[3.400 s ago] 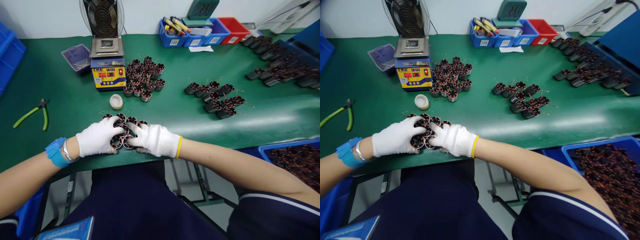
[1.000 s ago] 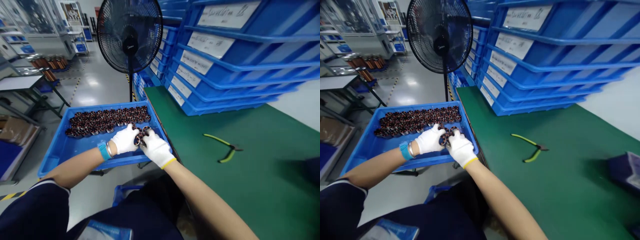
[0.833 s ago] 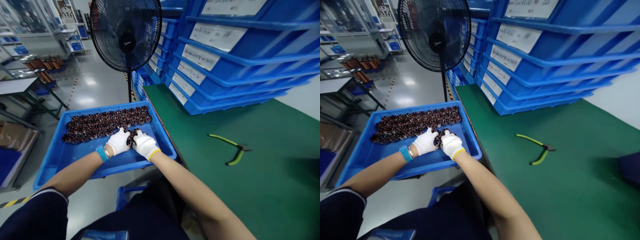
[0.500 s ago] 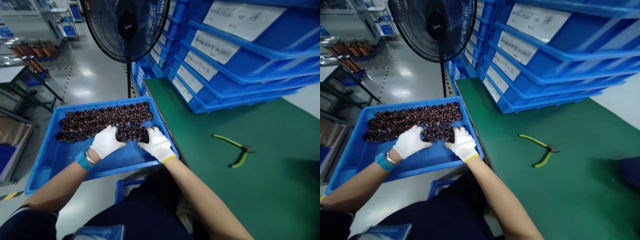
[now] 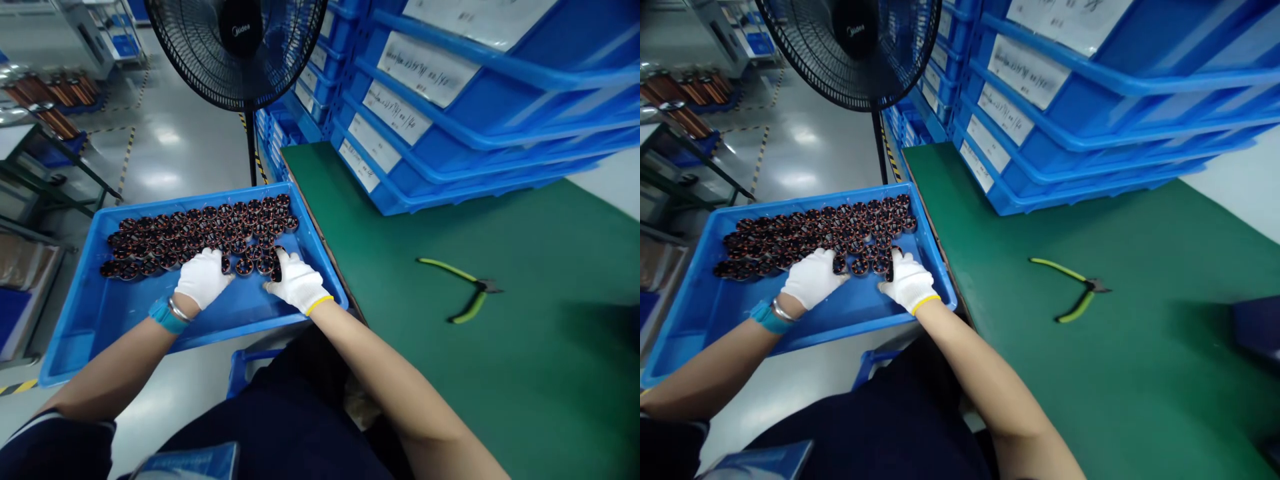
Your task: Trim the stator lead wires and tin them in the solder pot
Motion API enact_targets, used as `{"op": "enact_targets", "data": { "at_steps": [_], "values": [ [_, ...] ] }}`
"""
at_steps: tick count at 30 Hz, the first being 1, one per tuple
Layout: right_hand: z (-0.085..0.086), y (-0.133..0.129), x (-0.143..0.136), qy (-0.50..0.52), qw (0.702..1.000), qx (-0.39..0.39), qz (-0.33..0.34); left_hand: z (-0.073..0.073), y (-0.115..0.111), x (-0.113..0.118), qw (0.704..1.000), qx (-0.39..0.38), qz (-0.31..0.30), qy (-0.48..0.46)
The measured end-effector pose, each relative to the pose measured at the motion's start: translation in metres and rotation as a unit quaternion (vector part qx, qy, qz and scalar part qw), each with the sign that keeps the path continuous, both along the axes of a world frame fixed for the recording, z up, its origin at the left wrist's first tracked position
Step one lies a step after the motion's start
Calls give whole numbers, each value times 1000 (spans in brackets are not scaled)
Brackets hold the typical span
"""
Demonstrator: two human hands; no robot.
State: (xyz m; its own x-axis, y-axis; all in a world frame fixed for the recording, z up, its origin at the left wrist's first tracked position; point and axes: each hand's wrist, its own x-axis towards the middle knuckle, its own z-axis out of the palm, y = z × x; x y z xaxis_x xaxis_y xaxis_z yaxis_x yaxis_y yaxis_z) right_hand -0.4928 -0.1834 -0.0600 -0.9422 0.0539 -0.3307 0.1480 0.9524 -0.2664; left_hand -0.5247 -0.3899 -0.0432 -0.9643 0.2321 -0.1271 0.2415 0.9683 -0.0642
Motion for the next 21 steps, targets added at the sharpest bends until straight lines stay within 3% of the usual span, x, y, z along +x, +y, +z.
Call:
{"op": "enact_targets", "data": {
  "at_steps": [3,7,16,21],
  "values": [
    [-1,1,1,10,1000,2,11,1,14,8,997,-6,-65,32],
    [-2,1,-1,6,1000,-2,24,-10,32,4,991,-6,-134,28],
    [-1,6,0,10,1000,-23,9,-28,47,-26,987,12,-148,64],
    [3,6,1,11,1000,-24,4,-23,50,-28,992,-10,-122,32]
  ]
}}
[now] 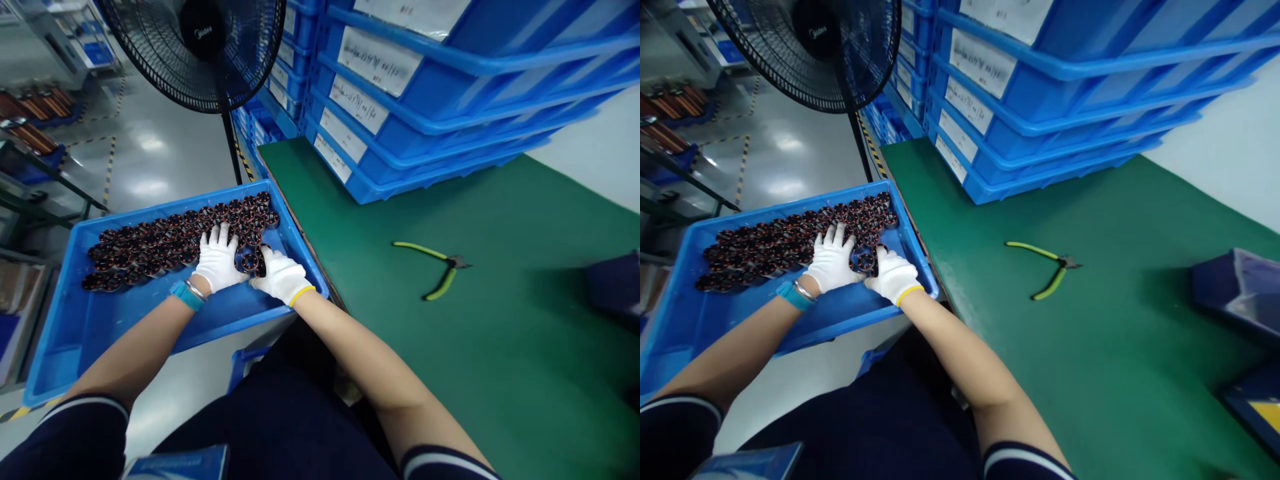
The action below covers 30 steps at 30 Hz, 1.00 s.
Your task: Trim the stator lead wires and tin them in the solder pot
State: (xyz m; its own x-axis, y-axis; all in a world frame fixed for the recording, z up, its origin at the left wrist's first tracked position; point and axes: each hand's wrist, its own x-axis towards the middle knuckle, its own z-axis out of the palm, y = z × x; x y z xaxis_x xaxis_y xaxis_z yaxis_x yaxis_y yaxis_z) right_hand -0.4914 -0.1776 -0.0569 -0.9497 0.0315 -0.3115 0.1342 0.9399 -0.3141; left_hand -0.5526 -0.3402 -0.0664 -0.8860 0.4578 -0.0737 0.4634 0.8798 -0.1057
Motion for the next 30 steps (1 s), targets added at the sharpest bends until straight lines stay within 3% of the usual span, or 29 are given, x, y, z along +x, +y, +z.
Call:
{"op": "enact_targets", "data": {
  "at_steps": [7,14,20,22,25,27,30],
  "values": [
    [-1,1,0,6,1000,0,11,29,-8,31,1000,4,10,-23],
    [-6,5,-9,22,999,24,-38,24,5,48,998,22,-34,-38],
    [-4,17,-12,46,999,8,22,21,4,45,994,74,-75,-40],
    [-1,16,-8,60,998,25,21,23,3,45,996,69,-52,-20],
    [6,12,1,94,993,56,37,29,-2,46,999,34,37,14],
    [9,8,4,108,989,67,80,31,-7,49,996,13,89,17],
    [10,2,6,105,980,75,150,29,-15,57,993,-5,114,-18]
  ]
}}
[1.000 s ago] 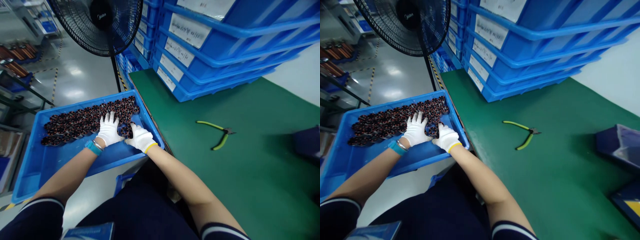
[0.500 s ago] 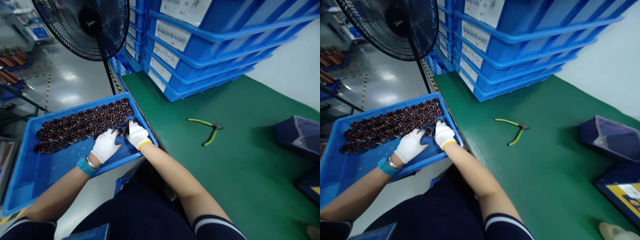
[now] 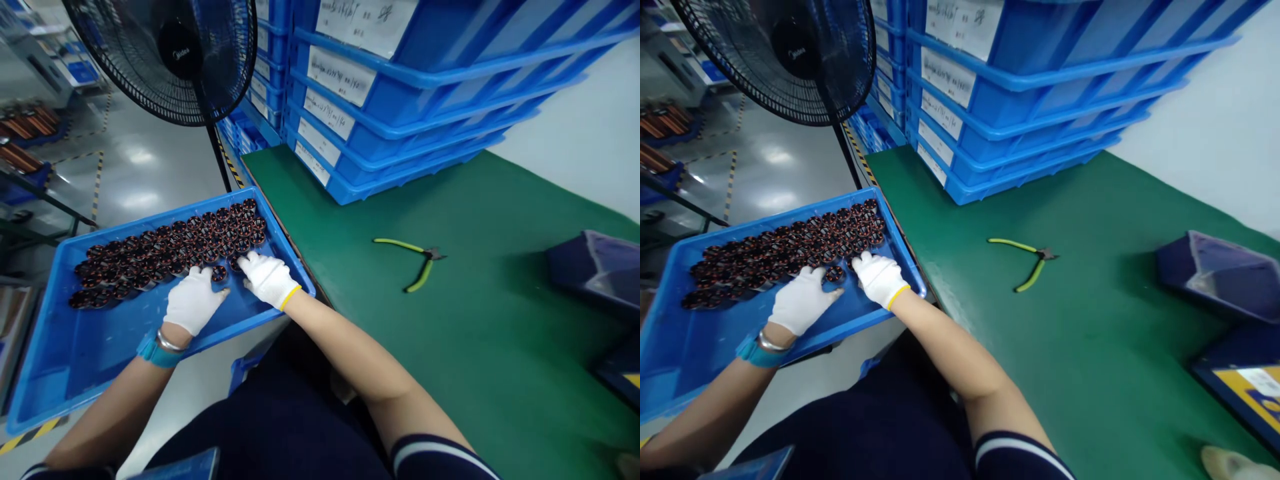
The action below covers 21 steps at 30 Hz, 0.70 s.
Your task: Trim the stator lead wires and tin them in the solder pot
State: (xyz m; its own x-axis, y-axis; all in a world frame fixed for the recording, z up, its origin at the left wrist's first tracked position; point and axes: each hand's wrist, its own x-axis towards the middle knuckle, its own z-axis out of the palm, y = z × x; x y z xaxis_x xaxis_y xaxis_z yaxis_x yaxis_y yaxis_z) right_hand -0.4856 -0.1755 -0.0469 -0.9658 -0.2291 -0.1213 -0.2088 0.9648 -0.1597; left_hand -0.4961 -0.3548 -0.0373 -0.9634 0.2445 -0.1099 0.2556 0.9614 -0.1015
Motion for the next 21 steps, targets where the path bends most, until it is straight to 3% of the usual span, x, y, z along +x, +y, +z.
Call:
{"op": "enact_targets", "data": {
  "at_steps": [7,15,21],
  "values": [
    [-2,-18,5,-2,999,50,1,-12,-5,7,998,24,35,-39],
    [-2,-24,9,0,997,71,-22,-29,-2,-3,996,63,-37,-43],
    [4,-15,14,-22,994,84,-64,-33,22,-7,989,90,-93,-65]
  ]
}}
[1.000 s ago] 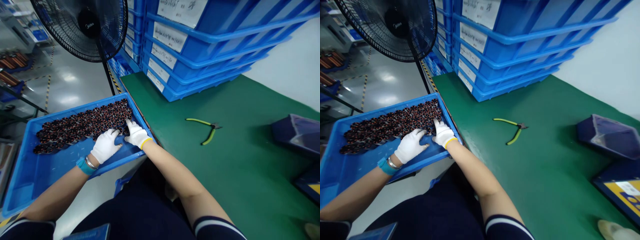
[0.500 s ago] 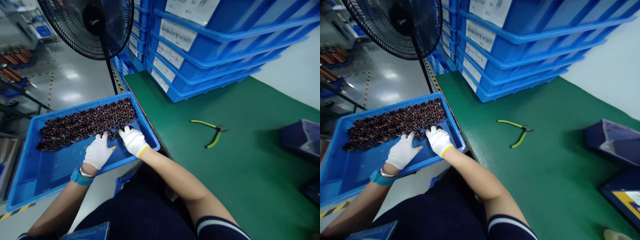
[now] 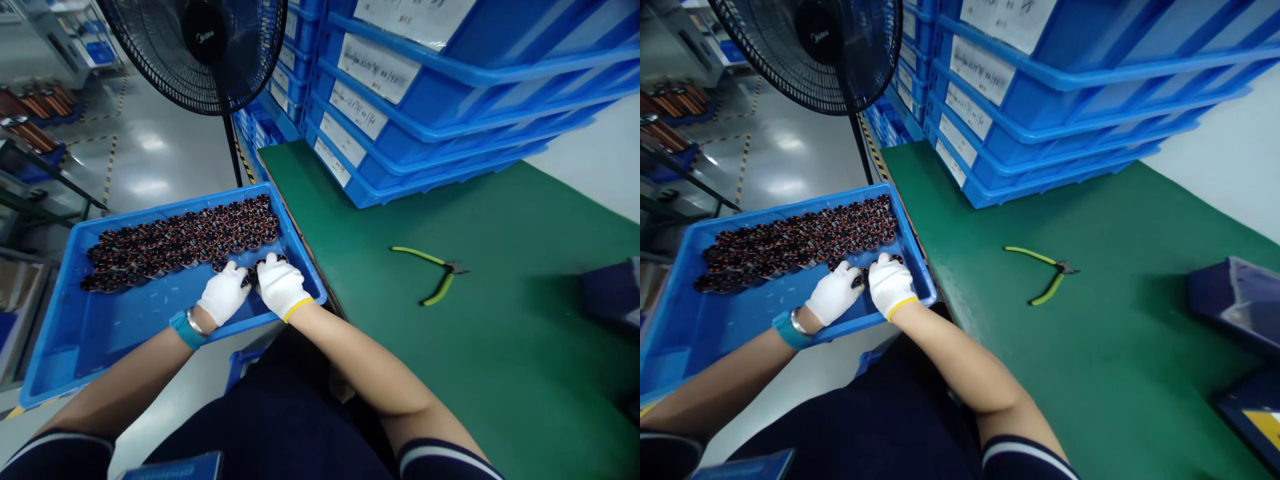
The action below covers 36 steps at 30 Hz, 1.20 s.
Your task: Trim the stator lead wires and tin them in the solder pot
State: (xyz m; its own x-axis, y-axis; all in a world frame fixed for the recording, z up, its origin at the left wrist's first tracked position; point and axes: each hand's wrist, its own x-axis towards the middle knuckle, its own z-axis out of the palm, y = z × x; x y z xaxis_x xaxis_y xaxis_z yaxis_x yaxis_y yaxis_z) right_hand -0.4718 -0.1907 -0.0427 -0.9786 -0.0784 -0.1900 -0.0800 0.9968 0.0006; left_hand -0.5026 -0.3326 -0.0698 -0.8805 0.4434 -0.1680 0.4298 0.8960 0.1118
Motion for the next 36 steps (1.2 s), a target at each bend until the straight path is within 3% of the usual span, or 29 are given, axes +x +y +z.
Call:
{"op": "enact_targets", "data": {
  "at_steps": [5,8,12,17,20,25,29,31,36],
  "values": [
    [-4,16,-15,13,1000,-3,4,-3,25,-21,998,28,47,22],
    [-6,18,-16,22,1000,-17,12,0,26,-25,996,45,74,35],
    [-10,16,-7,16,1000,-23,-9,15,10,-17,993,49,102,43],
    [-21,20,-9,3,999,-30,-26,27,-20,-8,984,-35,168,-37],
    [-23,23,-13,3,999,-33,-27,21,-29,-5,986,-44,144,-71],
    [-24,23,-13,5,999,-32,-25,7,-27,1,996,-5,29,-81],
    [-24,23,-10,2,999,-33,-15,7,-21,2,994,31,-50,-88],
    [-23,23,-10,-1,999,-36,-8,10,-20,1,995,40,-48,-81],
    [-23,25,-12,-12,998,-60,16,10,-23,-1,998,19,40,-47]
  ]
}}
